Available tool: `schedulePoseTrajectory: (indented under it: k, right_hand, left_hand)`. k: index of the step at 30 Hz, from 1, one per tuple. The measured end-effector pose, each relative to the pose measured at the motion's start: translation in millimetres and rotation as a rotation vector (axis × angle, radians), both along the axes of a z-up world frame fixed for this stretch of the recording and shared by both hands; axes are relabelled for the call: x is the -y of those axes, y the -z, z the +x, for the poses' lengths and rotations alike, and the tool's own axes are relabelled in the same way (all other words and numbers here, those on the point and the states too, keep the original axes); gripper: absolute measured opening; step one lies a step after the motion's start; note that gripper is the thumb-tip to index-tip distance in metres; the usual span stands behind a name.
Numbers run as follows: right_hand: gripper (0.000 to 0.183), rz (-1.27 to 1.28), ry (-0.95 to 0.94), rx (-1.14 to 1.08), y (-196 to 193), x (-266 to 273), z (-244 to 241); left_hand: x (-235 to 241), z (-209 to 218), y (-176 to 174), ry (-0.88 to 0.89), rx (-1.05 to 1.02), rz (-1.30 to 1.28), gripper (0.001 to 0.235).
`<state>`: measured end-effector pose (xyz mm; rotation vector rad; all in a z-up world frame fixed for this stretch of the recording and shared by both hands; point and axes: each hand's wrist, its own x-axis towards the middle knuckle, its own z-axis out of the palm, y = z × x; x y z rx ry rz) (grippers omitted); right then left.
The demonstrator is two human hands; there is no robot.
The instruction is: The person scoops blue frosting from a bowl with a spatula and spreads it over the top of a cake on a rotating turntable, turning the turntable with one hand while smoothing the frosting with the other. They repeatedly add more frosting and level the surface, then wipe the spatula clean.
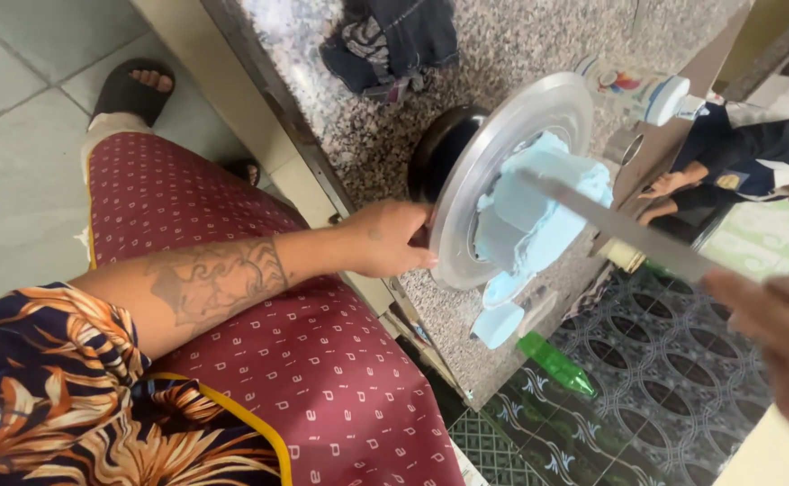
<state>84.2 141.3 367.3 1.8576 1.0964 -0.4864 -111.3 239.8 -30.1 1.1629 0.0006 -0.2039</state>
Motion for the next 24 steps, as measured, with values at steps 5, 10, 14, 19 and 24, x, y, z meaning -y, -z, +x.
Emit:
schedulePoseTrajectory:
  k: [5, 10, 14, 19, 24]
  right_hand:
    - [0.051, -0.307, -0.483, 0.049, 14, -28, -79]
    - [0.037, -0.123, -0.154, 0.005, -3, 32, -4]
    - [0.033, -0.025, -0.058, -0.056, -5, 39, 17]
    - [0.035, 0.022, -0.113, -0.127, 0, 32, -2]
    - [0.035, 0.033, -0.182, -0.15, -2, 35, -12]
  left_hand:
    - [-51, 14, -9, -0.044, -0.137, -0.109, 0.037]
    - [-48, 24, 0, -0.247, -0.042, -0.147, 0.042]
    - [-23, 6, 3, -0.202, 0.063, -0.168, 0.046]
    - [-1, 3, 10, -0.122, 0.013, -0.086, 0.033]
    - [-29, 5, 1, -0.142, -0.099, -0.145, 0.035]
